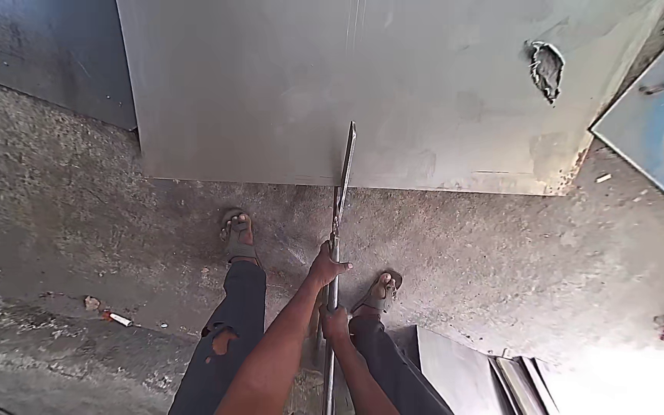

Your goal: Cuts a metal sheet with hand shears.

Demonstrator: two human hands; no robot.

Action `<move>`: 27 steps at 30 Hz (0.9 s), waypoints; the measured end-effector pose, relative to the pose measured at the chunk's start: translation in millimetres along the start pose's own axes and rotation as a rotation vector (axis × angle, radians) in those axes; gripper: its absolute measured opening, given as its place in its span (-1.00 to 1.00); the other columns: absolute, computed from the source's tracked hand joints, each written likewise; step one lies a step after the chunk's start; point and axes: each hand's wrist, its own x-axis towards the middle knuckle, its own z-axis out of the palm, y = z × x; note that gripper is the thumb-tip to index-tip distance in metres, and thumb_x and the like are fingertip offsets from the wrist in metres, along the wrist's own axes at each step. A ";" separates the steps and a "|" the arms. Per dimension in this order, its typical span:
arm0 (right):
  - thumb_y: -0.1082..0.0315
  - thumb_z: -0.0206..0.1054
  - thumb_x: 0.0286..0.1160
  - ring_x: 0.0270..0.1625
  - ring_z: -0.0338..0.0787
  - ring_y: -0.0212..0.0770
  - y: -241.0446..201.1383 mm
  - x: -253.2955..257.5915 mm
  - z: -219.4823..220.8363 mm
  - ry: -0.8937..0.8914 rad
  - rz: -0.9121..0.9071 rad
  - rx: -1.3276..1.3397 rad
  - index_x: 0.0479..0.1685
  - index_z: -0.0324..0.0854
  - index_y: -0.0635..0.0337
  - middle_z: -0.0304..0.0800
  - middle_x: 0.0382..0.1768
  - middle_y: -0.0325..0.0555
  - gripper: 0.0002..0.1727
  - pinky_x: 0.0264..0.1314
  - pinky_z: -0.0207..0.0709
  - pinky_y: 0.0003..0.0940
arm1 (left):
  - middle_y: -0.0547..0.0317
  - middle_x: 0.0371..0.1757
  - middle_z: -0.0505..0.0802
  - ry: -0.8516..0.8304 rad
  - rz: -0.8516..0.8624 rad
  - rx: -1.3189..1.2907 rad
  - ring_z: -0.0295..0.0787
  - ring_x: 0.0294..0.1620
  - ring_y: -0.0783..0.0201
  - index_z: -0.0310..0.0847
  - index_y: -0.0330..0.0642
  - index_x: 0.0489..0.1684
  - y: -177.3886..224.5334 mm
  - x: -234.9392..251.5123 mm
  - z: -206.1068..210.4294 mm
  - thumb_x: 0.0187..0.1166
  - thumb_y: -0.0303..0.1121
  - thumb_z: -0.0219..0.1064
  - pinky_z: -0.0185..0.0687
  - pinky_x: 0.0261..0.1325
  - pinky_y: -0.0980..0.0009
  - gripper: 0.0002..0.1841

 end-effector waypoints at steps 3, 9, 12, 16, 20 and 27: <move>0.03 0.40 0.59 -0.51 0.67 -0.01 24.6 3.0 12.9 0.014 -0.044 0.039 -0.33 0.67 0.30 0.65 -0.55 0.04 -0.57 -0.35 0.59 0.07 | -0.23 0.39 0.70 -0.013 0.016 -0.143 0.73 0.35 0.03 0.04 -0.12 0.78 -26.1 -0.8 10.0 0.15 -0.24 0.74 0.66 0.43 0.04 0.10; 0.04 0.41 0.58 -0.64 0.56 -0.10 25.9 13.6 4.2 -0.018 -0.090 0.143 -0.31 0.64 0.26 0.56 -0.63 -0.04 -0.60 -0.50 0.53 -0.04 | -0.21 0.33 0.72 0.037 0.042 -0.164 0.74 0.29 0.04 0.11 -0.15 0.72 -15.7 5.6 13.1 0.08 -0.30 0.71 0.69 0.35 0.04 0.06; 0.04 0.42 0.57 -0.64 0.57 -0.10 37.0 11.5 0.3 -0.023 -0.063 0.124 -0.34 0.64 0.26 0.57 -0.63 -0.04 -0.60 -0.49 0.53 -0.04 | -0.21 0.28 0.75 0.023 0.007 -0.160 0.77 0.24 0.02 0.12 -0.11 0.71 -21.5 1.3 21.0 0.09 -0.30 0.71 0.70 0.32 0.01 0.04; 0.04 0.43 0.55 -0.65 0.55 -0.10 33.5 18.2 2.1 -0.020 -0.077 0.143 -0.36 0.63 0.26 0.55 -0.64 -0.05 -0.59 -0.51 0.51 -0.04 | -0.21 0.33 0.73 0.029 0.016 -0.137 0.76 0.28 0.02 0.09 -0.12 0.73 -16.9 5.4 16.7 0.06 -0.30 0.70 0.71 0.33 0.02 0.08; 0.06 0.41 0.57 -0.65 0.54 -0.11 34.9 12.2 1.0 -0.013 -0.094 0.123 -0.40 0.62 0.24 0.53 -0.66 -0.07 -0.61 -0.51 0.49 -0.04 | -0.21 0.29 0.75 0.027 -0.010 -0.091 0.76 0.26 0.01 0.13 -0.09 0.72 -19.4 1.8 17.4 0.09 -0.28 0.71 0.69 0.34 -0.02 0.05; 0.13 0.40 0.51 -0.56 0.60 -0.08 22.5 39.3 18.6 0.072 -0.190 0.104 -0.47 0.64 0.19 0.56 -0.64 -0.08 -0.68 -0.42 0.50 0.02 | 0.07 0.13 0.87 0.265 0.035 0.493 0.84 0.13 0.09 0.53 -0.03 0.55 6.6 0.6 9.6 0.25 -0.12 0.40 0.73 0.20 -0.05 -0.29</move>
